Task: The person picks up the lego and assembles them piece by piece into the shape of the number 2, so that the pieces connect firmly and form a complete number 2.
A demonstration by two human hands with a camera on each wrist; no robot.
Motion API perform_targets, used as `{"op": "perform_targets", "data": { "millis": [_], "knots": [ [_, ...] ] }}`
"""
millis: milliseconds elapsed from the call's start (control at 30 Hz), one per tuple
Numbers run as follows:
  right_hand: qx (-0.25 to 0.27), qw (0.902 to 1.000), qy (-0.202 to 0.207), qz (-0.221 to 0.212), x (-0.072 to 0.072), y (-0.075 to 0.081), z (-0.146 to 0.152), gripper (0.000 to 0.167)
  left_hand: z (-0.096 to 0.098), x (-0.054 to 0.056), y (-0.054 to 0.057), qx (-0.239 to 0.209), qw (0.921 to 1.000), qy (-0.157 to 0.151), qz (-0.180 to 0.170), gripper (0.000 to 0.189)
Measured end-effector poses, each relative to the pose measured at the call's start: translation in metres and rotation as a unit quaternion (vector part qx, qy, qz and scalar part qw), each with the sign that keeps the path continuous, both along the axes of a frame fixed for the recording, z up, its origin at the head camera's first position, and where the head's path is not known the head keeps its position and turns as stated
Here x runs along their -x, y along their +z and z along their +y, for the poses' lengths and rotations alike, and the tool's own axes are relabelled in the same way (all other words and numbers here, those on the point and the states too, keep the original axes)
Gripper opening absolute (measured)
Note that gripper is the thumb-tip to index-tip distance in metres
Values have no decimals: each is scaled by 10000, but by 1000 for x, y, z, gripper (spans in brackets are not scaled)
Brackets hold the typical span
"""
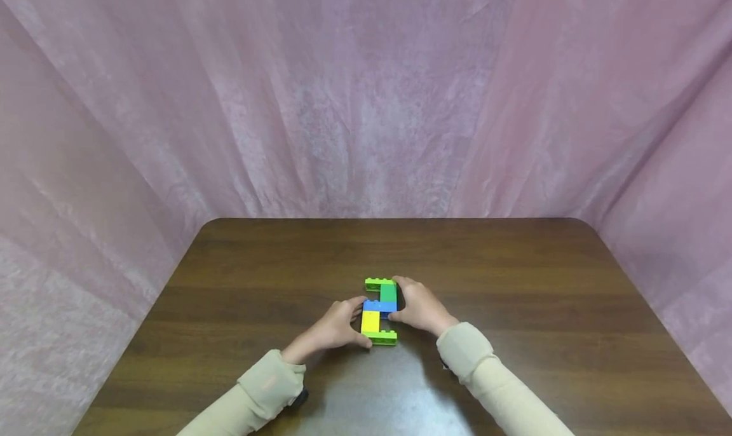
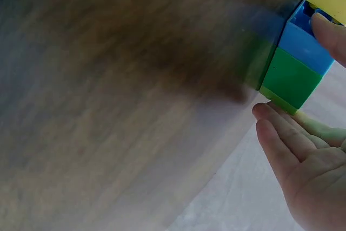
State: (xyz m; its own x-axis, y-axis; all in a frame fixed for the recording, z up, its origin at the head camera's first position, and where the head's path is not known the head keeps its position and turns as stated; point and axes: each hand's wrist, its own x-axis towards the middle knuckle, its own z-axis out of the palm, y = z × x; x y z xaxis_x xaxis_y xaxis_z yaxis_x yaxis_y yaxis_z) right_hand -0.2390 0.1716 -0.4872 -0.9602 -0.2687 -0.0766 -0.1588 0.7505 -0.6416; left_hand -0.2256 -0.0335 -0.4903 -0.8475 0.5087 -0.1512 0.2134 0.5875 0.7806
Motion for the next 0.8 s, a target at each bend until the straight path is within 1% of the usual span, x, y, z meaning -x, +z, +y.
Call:
{"op": "perform_targets", "data": {
  "millis": [100,267,433,500,567,633,700,767,800],
  "knots": [
    [-66,9999,1,87,-1,0,-1,78,1,-2,1,134,9999,29,48,86],
    [-135,9998,-1,144,-4,2,-3,78,2,-3,7,341,9994,104,48,88],
    [-207,9997,-63,56,-6,3,-2,78,4,-2,10,433,9990,-22,118,89],
    [-227,9997,-19,-3,-7,2,-2,80,4,-2,10,509,9987,-47,45,94],
    [-286,9995,113,-78,-9,4,0,84,2,-2,13,537,9985,-106,-76,99],
    [-328,9990,268,-114,-10,9,2,87,-1,-1,16,498,9984,-171,-215,101],
    [-366,9986,372,-112,-12,18,5,88,-6,0,20,534,9980,-246,-226,97],
    [-470,9979,452,31,-13,27,8,88,-11,2,25,507,9982,-255,-203,91],
    [-536,9974,459,138,-13,32,9,86,-13,3,27,506,9983,-206,-179,89]
  ]
}}
